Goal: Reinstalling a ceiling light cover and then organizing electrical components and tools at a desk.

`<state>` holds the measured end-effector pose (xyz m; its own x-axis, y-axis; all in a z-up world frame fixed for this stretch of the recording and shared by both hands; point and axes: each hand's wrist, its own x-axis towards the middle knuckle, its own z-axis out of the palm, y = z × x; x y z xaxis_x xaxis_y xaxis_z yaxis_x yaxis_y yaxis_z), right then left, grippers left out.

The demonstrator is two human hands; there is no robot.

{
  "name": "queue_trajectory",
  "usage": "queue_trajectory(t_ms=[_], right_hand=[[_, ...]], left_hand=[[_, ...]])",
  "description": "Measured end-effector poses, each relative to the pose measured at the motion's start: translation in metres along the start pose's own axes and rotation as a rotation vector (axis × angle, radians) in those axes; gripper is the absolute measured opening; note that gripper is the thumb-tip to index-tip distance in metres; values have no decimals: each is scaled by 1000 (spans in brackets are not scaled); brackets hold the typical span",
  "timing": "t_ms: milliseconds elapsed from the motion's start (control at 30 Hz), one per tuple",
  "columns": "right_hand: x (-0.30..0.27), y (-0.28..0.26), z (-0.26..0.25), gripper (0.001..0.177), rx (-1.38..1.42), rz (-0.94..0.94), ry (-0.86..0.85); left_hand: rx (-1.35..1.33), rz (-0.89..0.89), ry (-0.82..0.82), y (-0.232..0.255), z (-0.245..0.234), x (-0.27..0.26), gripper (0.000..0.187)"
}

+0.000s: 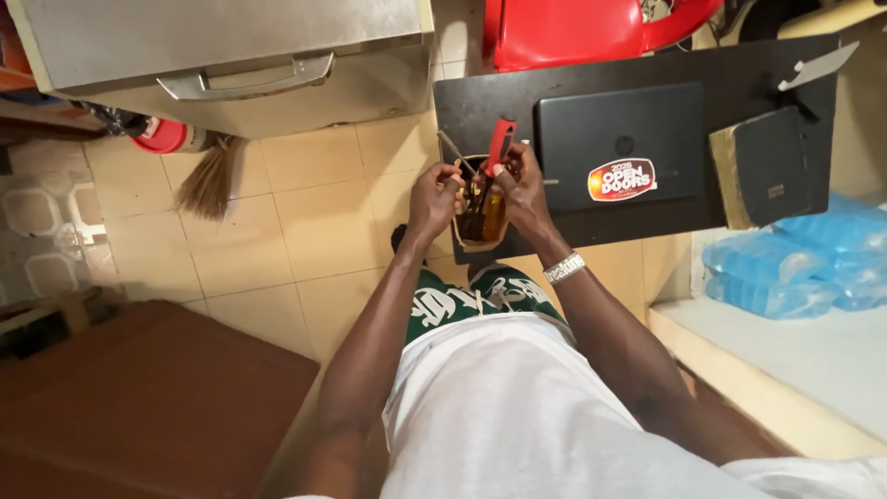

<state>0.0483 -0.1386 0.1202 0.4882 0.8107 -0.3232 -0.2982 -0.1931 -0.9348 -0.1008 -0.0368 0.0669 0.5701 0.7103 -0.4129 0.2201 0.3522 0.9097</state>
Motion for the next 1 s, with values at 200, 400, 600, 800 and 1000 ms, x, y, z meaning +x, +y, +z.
queue_trajectory(t_ms=[200, 400, 600, 800, 1000], right_hand=[[-9, 16, 18, 28, -116, -21, 151], [-18, 51, 35, 29, -114, -164, 217], [-21, 31, 54, 20, -286, -46, 389], [-14, 14, 48, 21, -469, -48, 305], [8, -17, 18, 18, -634, 59, 244]], left_hand=[[88, -69, -69, 23, -5, -12, 21], [183, 130, -46, 21, -2, -11, 44], [476, 376, 20, 11, 4, 1, 59], [470, 180, 102, 34, 13, 3, 42], [510, 158, 175, 37, 15, 3, 39]])
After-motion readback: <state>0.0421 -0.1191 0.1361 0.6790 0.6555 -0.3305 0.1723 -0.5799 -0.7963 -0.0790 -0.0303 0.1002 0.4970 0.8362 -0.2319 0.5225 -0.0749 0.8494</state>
